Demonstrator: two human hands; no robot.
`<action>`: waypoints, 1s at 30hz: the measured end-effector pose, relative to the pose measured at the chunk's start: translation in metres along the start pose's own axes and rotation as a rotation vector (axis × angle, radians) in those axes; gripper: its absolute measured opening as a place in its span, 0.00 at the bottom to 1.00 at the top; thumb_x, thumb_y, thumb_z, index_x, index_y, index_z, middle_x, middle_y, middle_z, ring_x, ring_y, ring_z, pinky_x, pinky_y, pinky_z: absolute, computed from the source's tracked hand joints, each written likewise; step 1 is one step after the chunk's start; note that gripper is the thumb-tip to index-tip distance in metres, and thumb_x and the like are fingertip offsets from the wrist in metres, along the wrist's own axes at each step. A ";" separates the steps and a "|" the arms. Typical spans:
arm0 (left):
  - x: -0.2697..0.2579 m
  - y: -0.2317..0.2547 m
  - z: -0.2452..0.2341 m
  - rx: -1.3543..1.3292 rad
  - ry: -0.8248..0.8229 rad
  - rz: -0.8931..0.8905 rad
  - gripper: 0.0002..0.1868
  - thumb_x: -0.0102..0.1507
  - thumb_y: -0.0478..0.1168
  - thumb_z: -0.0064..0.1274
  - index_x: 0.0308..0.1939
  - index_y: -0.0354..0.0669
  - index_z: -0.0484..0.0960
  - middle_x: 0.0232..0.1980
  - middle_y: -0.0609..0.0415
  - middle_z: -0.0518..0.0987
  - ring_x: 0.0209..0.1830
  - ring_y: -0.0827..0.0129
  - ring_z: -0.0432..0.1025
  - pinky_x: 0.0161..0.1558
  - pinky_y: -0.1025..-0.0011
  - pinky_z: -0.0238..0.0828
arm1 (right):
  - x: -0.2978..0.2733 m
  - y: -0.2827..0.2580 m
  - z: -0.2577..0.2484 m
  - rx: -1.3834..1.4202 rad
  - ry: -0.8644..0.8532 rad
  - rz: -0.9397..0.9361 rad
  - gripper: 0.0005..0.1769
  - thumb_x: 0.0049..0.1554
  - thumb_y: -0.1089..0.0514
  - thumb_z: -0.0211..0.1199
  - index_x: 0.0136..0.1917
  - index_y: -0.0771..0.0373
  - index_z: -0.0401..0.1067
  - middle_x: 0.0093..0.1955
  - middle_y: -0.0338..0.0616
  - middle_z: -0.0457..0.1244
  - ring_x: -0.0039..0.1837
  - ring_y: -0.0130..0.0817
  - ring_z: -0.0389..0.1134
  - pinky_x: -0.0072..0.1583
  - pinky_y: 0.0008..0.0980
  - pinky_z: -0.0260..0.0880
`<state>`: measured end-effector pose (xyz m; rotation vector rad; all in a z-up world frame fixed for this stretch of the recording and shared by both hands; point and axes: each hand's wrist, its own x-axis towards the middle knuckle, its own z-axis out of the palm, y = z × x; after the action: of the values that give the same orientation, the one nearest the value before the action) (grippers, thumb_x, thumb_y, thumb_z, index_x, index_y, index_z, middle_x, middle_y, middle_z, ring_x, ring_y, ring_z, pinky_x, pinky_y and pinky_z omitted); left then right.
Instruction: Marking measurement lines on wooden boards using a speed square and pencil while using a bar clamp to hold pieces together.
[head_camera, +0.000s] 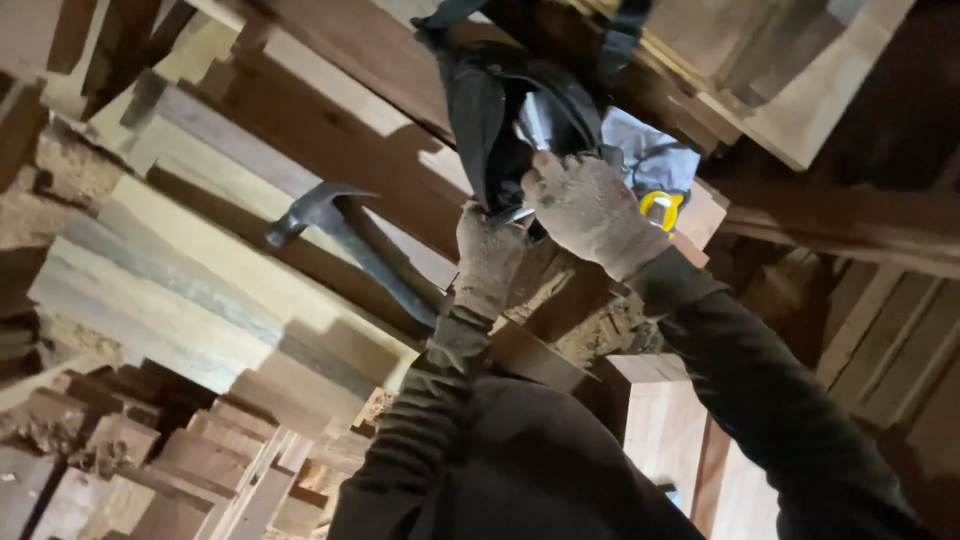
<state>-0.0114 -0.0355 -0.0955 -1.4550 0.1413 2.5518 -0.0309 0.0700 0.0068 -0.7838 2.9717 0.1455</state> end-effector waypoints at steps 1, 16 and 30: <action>-0.032 0.005 0.015 0.016 0.003 -0.006 0.08 0.62 0.36 0.50 0.40 0.32 0.78 0.36 0.41 0.81 0.39 0.50 0.79 0.55 0.47 0.76 | 0.000 0.002 0.000 -0.060 0.085 -0.102 0.07 0.57 0.51 0.61 0.42 0.54 0.75 0.49 0.40 0.69 0.44 0.43 0.72 0.42 0.32 0.67; -0.049 0.018 0.003 1.456 0.194 0.576 0.33 0.48 0.46 0.63 0.57 0.64 0.71 0.44 0.54 0.86 0.52 0.53 0.81 0.57 0.56 0.79 | -0.007 -0.024 -0.018 -0.106 0.176 -0.122 0.06 0.49 0.58 0.59 0.40 0.60 0.75 0.45 0.49 0.68 0.36 0.47 0.70 0.39 0.43 0.66; -0.066 0.025 0.003 1.387 0.130 0.522 0.29 0.52 0.50 0.69 0.54 0.53 0.74 0.48 0.46 0.86 0.59 0.49 0.77 0.61 0.51 0.75 | 0.005 -0.048 -0.008 0.483 -0.116 0.641 0.14 0.56 0.52 0.57 0.48 0.63 0.75 0.44 0.61 0.68 0.51 0.70 0.70 0.52 0.62 0.71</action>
<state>0.0129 -0.0674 -0.0378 -0.9593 1.9903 1.6980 -0.0125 0.0254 0.0104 0.2244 2.8358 -0.4620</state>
